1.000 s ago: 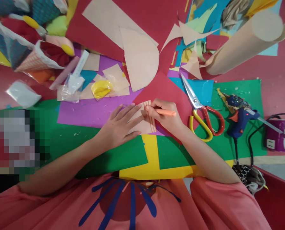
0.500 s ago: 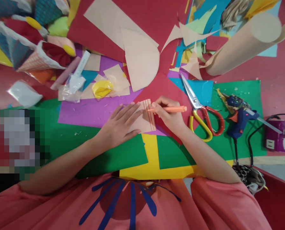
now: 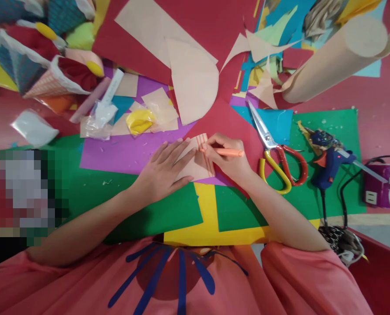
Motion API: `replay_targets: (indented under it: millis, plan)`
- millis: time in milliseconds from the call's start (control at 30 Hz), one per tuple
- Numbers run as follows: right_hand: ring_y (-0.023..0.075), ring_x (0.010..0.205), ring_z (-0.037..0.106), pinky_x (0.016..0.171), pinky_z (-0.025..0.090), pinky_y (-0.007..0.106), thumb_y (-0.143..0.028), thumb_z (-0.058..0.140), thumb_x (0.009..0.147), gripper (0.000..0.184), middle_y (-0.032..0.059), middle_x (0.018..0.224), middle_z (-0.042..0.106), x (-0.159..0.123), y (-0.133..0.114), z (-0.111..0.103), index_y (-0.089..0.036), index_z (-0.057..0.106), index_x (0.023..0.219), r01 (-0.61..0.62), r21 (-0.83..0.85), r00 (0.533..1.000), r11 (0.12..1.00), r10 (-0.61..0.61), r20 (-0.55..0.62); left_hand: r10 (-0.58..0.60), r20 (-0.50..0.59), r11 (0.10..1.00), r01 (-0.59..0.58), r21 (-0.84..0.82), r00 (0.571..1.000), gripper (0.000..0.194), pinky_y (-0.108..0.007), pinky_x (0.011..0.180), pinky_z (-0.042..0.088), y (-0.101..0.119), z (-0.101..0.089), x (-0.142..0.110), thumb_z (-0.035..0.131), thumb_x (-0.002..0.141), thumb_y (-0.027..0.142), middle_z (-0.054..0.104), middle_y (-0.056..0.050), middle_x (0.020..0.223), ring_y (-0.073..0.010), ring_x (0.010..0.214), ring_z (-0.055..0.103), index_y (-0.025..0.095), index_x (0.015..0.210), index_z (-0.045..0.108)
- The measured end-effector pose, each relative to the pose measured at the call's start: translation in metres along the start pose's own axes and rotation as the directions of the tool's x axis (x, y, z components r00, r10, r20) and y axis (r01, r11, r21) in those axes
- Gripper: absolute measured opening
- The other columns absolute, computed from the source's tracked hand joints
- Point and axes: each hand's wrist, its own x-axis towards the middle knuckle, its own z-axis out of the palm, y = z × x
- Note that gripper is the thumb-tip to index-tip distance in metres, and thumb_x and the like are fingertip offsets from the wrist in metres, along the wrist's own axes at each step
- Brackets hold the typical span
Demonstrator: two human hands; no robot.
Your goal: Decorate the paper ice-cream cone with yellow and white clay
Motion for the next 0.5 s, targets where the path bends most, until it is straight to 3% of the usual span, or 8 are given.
replay_targets:
  millis: [200,500]
  plan:
    - [0.0088,0.054,0.052,0.053,0.038,0.023,-0.027,0.060,0.084,0.020,-0.0026,0.061,0.062,0.0001,0.0001,-0.0004,-0.019,0.059,0.067,-0.001,-0.050,1.000,0.999,0.002,0.017,-0.002,0.000,1.000,0.002,-0.001,1.000,0.060,-0.045,0.116,0.029,0.0004,-0.0008,0.0002,0.039,0.097,0.050,0.043,-0.017,0.150,-0.0291,0.139,0.041,0.014,0.144,0.040]
    - [0.0077,0.050,0.045,0.049,0.034,0.024,-0.026,0.063,0.078,0.022,-0.0038,0.054,0.056,0.0013,0.0000,-0.0018,-0.018,0.056,0.058,-0.060,0.025,0.997,0.998,0.059,0.043,-0.020,0.034,0.999,0.022,-0.044,0.999,0.060,-0.048,0.117,0.028,-0.0002,-0.0009,-0.0009,0.041,0.097,0.050,0.040,-0.017,0.152,-0.0297,0.142,0.038,0.016,0.146,0.038]
